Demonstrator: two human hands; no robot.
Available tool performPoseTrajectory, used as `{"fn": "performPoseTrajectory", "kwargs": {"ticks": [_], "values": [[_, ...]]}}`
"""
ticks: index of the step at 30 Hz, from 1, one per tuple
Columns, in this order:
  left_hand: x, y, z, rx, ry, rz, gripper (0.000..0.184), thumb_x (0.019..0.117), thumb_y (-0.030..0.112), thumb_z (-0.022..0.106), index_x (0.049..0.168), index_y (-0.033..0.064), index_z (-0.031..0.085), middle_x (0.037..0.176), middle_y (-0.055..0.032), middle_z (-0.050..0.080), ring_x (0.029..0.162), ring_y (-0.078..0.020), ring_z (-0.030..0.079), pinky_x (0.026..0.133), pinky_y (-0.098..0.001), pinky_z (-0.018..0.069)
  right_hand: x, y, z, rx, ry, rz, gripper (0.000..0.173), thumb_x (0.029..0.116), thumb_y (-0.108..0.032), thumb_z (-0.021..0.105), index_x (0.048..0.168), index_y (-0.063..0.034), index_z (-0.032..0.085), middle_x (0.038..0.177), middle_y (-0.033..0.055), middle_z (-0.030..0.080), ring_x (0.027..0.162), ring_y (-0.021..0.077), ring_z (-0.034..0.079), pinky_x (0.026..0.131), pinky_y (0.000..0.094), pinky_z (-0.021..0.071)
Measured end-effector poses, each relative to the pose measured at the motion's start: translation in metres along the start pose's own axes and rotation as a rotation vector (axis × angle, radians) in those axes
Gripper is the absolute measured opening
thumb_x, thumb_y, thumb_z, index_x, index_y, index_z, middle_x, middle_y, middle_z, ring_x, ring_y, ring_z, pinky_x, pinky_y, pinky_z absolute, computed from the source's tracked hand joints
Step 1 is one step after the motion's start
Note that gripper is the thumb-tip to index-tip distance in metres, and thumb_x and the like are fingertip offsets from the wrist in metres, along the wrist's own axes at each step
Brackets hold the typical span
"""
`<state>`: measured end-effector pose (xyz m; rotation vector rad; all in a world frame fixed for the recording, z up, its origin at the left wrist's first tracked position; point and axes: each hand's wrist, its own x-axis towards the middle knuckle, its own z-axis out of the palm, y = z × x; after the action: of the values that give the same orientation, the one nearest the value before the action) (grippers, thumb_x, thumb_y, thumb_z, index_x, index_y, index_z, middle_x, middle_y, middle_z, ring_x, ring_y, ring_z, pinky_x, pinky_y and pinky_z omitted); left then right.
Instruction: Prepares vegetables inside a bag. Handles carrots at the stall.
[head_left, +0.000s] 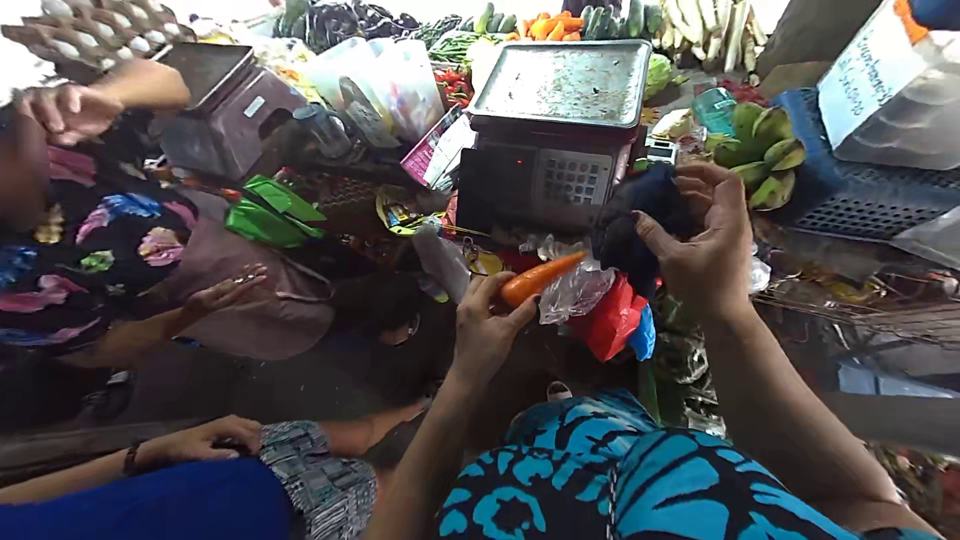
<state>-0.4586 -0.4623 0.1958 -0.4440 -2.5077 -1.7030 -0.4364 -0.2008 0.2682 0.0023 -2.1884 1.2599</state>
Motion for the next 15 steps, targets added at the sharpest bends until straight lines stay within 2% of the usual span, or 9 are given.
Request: {"fn": "performPoseTrajectory", "kwargs": {"ticks": [2,3,4,5,6,9,11,13,15], "values": [[0.015,0.014,-0.011,0.002,-0.179,0.082,0.045,0.0783,0.029,0.088,0.115,0.0080,0.074,0.105,-0.0068,0.064,0.089,-0.0090,0.069,0.072,-0.0238,0.0628,-0.003,-0.026,0.001,0.149,-0.126,-0.235,0.063,0.0870,-0.014,0.078,0.139,-0.0039,0.044,0.105,0.0052,0.072,0.090,0.0116,0.072,0.076,0.0312,0.0634],[0.019,0.022,-0.016,-0.034,-0.256,0.092,0.044,0.0765,0.024,0.089,0.115,0.0074,0.074,0.105,-0.0053,0.065,0.089,-0.0079,0.069,0.073,-0.0239,0.0630,-0.004,-0.032,0.002,0.225,-0.284,-0.302,0.061,0.0889,-0.024,0.076,0.139,-0.0038,0.047,0.109,0.0048,0.072,0.095,0.0132,0.071,0.081,0.0341,0.0633],[0.022,0.031,-0.023,-0.077,-0.303,0.076,0.044,0.0751,0.018,0.088,0.114,0.0051,0.072,0.105,-0.0028,0.068,0.091,-0.0053,0.069,0.078,-0.0241,0.0622,-0.005,-0.034,0.003,0.251,-0.468,-0.322,0.064,0.0920,-0.045,0.070,0.139,-0.0048,0.052,0.121,0.0044,0.069,0.109,0.0143,0.067,0.092,0.0372,0.0599],[0.023,0.040,-0.030,-0.101,-0.316,0.046,0.043,0.0733,0.010,0.085,0.112,0.0036,0.068,0.101,0.0012,0.071,0.091,-0.0008,0.068,0.082,-0.0232,0.0595,-0.008,-0.034,0.006,0.233,-0.609,-0.298,0.072,0.0904,-0.059,0.066,0.139,-0.0065,0.059,0.131,0.0044,0.066,0.121,0.0159,0.061,0.102,0.0409,0.0536],[0.025,0.047,-0.036,-0.108,-0.329,0.036,0.042,0.0727,0.006,0.083,0.110,0.0025,0.066,0.097,0.0035,0.071,0.091,0.0018,0.067,0.085,-0.0220,0.0583,-0.011,-0.031,0.009,0.166,-0.694,-0.250,0.076,0.0861,-0.064,0.069,0.139,-0.0104,0.060,0.136,0.0026,0.063,0.127,0.0146,0.057,0.107,0.0409,0.0504],[0.037,0.059,-0.043,-0.133,-0.398,0.028,0.037,0.0689,0.010,0.090,0.101,0.0082,0.072,0.087,0.0039,0.074,0.081,-0.0031,0.071,0.076,-0.0261,0.0625,-0.034,-0.022,0.021,0.088,-0.733,-0.037,0.068,0.0796,-0.037,0.087,0.137,-0.0143,0.058,0.120,-0.0010,0.069,0.110,0.0057,0.065,0.097,0.0320,0.0564],[0.046,0.056,-0.046,-0.235,-0.501,0.112,0.048,0.0727,0.012,0.090,0.115,0.0078,0.068,0.100,-0.0018,0.074,0.087,-0.0121,0.073,0.076,-0.0317,0.0652,-0.051,-0.020,0.028,0.176,-0.652,0.096,0.045,0.0829,-0.024,0.085,0.122,-0.0108,0.066,0.104,-0.0021,0.073,0.098,0.0031,0.068,0.090,0.0274,0.0576],[0.057,0.048,-0.050,-0.375,-0.562,0.229,0.055,0.0800,0.018,0.085,0.128,0.0090,0.060,0.114,-0.0044,0.069,0.096,-0.0160,0.070,0.081,-0.0339,0.0633,-0.065,-0.026,0.030,0.339,-0.546,0.207,0.030,0.0856,-0.019,0.082,0.111,-0.0093,0.070,0.098,-0.0043,0.074,0.093,0.0014,0.069,0.087,0.0238,0.0588],[0.071,0.028,-0.047,-0.409,-0.526,0.255,0.060,0.0863,0.041,0.079,0.136,0.0147,0.055,0.127,-0.0017,0.063,0.107,-0.0147,0.066,0.089,-0.0347,0.0594,-0.080,-0.036,0.025,0.493,-0.477,0.308,0.029,0.0881,-0.015,0.078,0.114,-0.0081,0.067,0.101,-0.0043,0.073,0.095,0.0028,0.069,0.089,0.0245,0.0588]]}}
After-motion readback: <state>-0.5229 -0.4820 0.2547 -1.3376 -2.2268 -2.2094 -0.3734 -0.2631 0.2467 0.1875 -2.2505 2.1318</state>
